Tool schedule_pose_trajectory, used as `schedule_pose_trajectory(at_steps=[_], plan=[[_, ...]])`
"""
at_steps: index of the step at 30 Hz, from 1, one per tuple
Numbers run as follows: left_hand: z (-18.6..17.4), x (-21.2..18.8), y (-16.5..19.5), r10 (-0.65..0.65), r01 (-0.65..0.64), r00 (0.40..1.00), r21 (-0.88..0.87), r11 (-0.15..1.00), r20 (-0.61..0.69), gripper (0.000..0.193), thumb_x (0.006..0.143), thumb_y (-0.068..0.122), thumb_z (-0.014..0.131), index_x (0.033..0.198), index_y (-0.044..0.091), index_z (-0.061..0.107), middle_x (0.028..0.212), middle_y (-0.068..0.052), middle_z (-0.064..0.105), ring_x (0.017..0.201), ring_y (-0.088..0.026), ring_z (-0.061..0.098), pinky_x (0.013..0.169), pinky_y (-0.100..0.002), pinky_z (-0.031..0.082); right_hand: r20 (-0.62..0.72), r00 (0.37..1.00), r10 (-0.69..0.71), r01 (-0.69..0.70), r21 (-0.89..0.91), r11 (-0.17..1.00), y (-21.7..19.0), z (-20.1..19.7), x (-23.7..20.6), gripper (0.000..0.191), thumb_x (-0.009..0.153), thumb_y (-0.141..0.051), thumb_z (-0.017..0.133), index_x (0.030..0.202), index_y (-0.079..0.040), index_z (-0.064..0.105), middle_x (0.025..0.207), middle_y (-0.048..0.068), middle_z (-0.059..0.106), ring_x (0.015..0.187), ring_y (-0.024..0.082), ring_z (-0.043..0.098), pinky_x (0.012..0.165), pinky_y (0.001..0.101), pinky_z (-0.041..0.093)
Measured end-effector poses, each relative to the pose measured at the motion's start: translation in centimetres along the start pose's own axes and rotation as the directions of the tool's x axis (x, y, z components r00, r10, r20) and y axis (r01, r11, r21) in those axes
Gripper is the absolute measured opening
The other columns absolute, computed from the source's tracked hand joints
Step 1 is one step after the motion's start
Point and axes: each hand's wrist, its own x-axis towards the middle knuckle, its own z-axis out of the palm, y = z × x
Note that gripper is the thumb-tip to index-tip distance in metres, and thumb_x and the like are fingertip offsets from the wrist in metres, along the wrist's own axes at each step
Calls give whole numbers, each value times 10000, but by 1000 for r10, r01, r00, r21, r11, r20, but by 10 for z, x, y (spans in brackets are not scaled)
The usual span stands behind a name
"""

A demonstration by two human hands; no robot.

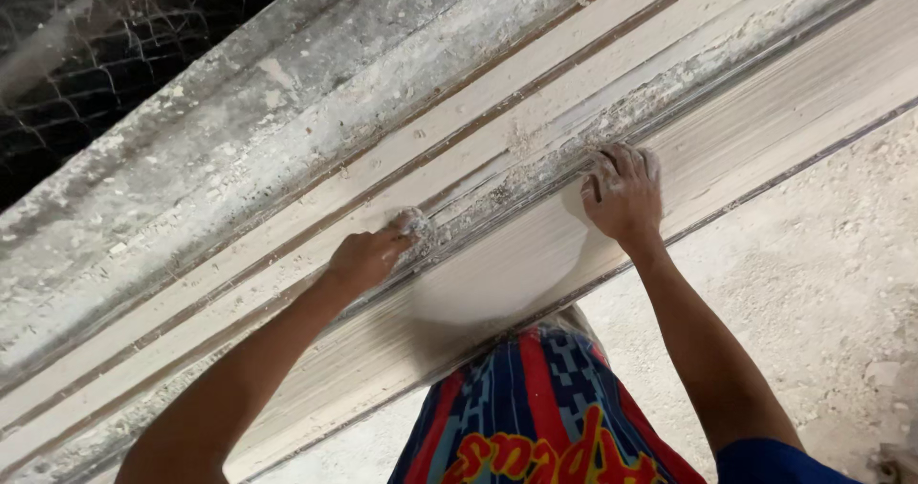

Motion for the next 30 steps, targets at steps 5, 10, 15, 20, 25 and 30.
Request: schedule_pose_trajectory(at_steps=[5, 10, 15, 20, 25, 30], plan=[[23, 54, -4, -21, 10, 979, 55, 998, 201, 344, 1066, 192, 454, 1375, 236, 598, 1625, -86, 360, 690, -219, 706, 600, -364, 627, 26, 999, 19, -19, 11, 1000, 2, 0, -2, 366, 955, -217, 619, 1273, -52, 692, 1406, 136, 615, 1377, 314, 510, 1215, 555, 316], [21, 109, 12, 249, -228, 954, 134, 964, -169, 398, 940, 129, 530, 1270, 289, 684, 1561, -112, 468, 845, -261, 722, 706, -423, 626, -33, 999, 2, -1, 34, 999, 3, 4, -5, 349, 983, -201, 612, 1284, -46, 696, 1404, 126, 629, 1366, 306, 532, 1232, 532, 327], [-7, 46, 18, -202, 218, 953, -53, 974, 224, 470, 1131, 386, 387, 1572, 225, 403, 1216, -155, 709, 729, -254, 703, 677, -417, 596, -75, 997, -32, 31, -11, 999, 3, 1, -6, 328, 970, -196, 630, 1250, -48, 715, 1387, 123, 635, 1357, 304, 545, 1203, 530, 336], [-18, 19, 15, -59, 61, 998, -67, 996, 30, 422, 1089, 341, 373, 1505, 287, 413, 1492, -99, 548, 651, -275, 684, 579, -416, 590, -46, 999, -15, 17, 28, 999, 0, -1, -3, 293, 955, -182, 642, 1193, -24, 703, 1346, 127, 643, 1326, 303, 549, 1191, 523, 349], [-5, 177, 71, 236, -215, 901, 99, 972, -363, 270, 1040, 306, 474, 1206, 220, 669, 1408, -172, 601, 914, -303, 735, 749, -467, 606, -42, 999, 6, -5, 26, 1000, 4, -2, -1, 291, 931, -166, 632, 1188, -57, 714, 1332, 120, 650, 1336, 289, 549, 1191, 528, 334], [-14, 248, 107, 263, -213, 903, 179, 961, -339, 198, 1018, 217, 490, 1093, 192, 671, 1299, -132, 701, 978, -248, 746, 768, -415, 622, -40, 999, -1, 2, 19, 1000, 6, -7, -4, 221, 943, -150, 628, 1132, -69, 708, 1327, 112, 650, 1346, 285, 550, 1199, 517, 343]])
